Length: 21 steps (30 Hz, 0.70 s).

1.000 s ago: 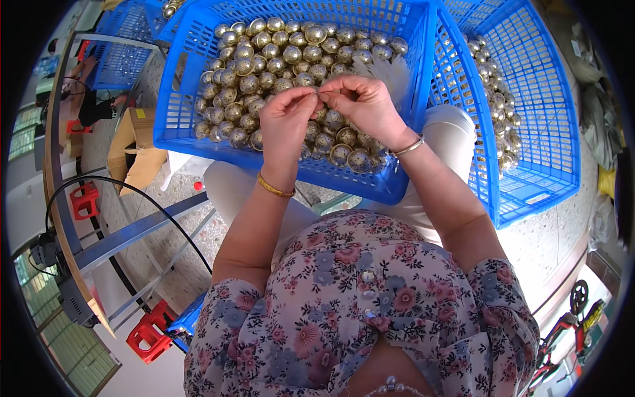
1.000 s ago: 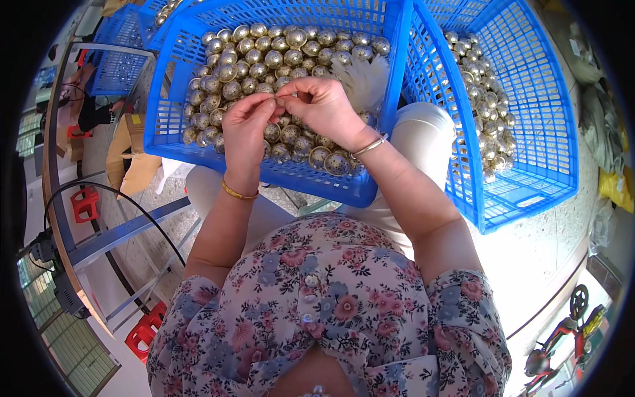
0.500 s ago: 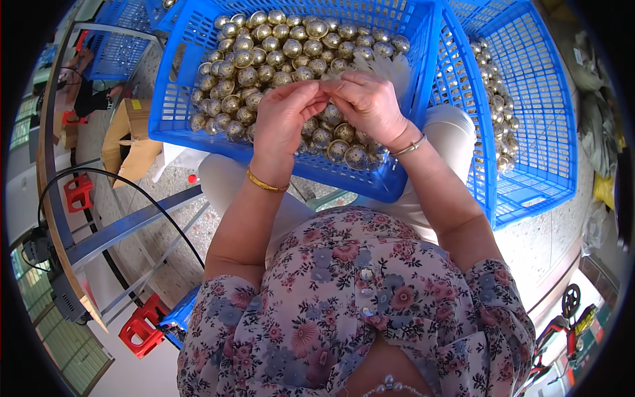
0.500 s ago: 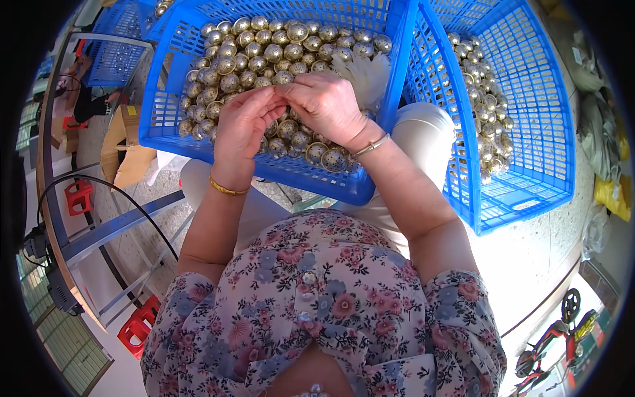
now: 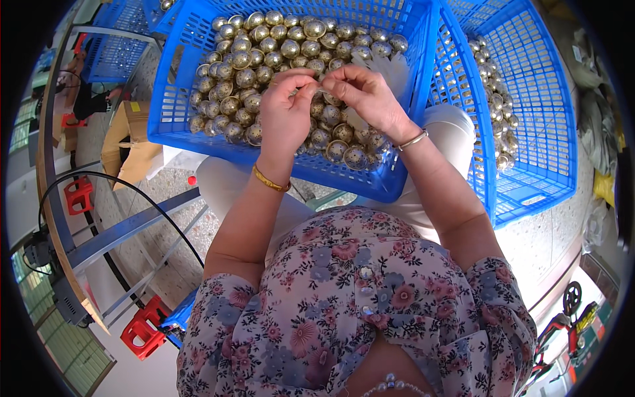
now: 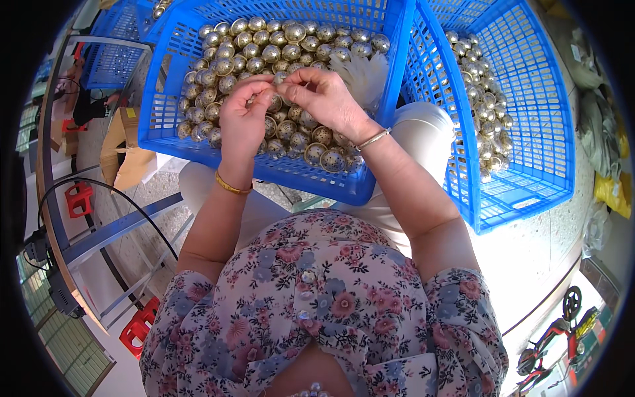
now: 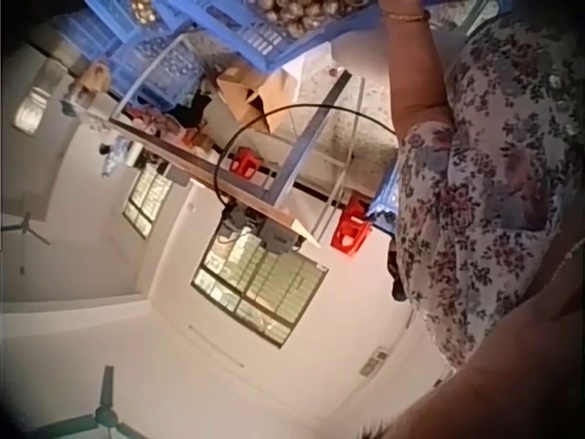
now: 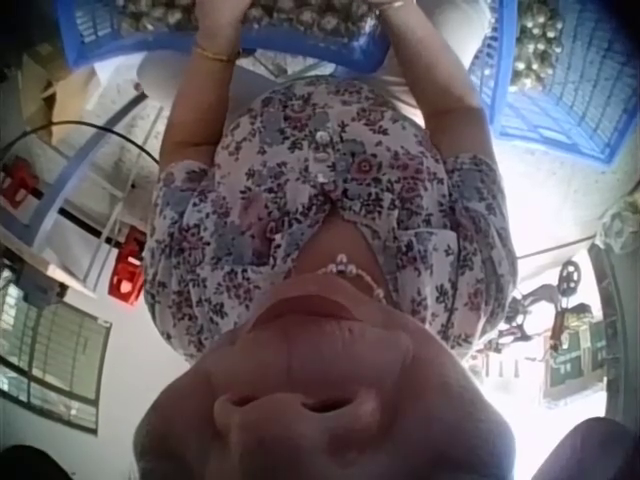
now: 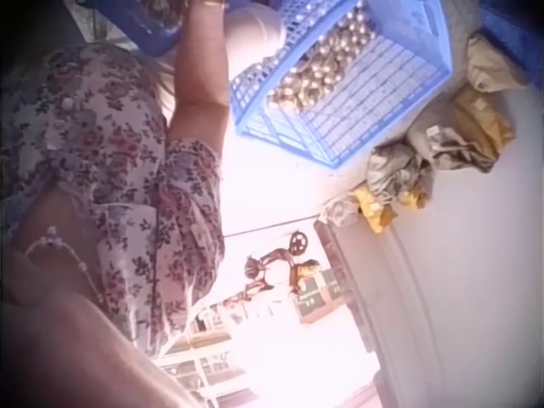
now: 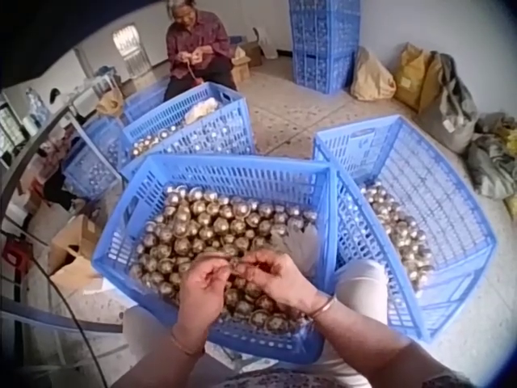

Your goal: Inspecting and assembling small gold-colored spherical toy parts into blue crates.

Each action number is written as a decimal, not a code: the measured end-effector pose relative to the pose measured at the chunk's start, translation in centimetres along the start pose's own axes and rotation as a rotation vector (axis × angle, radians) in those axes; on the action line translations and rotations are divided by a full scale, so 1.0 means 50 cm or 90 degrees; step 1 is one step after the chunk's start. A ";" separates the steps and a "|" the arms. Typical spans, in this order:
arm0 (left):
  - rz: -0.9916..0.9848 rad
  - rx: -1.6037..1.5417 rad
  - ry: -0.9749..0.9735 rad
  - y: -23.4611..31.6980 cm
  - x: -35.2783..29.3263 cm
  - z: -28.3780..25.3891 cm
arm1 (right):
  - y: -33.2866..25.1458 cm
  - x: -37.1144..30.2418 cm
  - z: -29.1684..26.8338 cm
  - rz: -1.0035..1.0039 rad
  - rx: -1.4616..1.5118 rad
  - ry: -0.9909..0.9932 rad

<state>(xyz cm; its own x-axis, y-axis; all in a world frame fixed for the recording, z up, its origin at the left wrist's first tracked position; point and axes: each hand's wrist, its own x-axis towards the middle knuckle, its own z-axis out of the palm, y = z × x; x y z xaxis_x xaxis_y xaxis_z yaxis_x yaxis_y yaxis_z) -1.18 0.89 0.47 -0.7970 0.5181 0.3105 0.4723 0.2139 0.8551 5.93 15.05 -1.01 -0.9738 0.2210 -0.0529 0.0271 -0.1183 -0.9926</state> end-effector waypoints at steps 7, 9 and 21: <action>-0.010 -0.026 0.009 0.000 0.002 0.006 | 0.020 0.013 0.010 -0.072 -0.014 0.007; -0.024 -0.043 0.009 -0.006 0.002 0.006 | 0.025 0.021 0.010 -0.076 -0.015 0.000; -0.121 0.056 -0.065 -0.187 0.075 -0.048 | 0.024 0.044 -0.005 -0.024 -0.189 0.019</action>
<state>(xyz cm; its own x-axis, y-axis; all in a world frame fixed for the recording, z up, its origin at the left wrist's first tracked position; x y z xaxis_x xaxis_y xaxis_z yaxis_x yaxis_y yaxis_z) -9.50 -1.15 -5.34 -0.8342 0.5423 0.0995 0.3517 0.3843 0.8536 3.88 15.62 -2.32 -0.9683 0.2493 -0.0143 0.0601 0.1772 -0.9823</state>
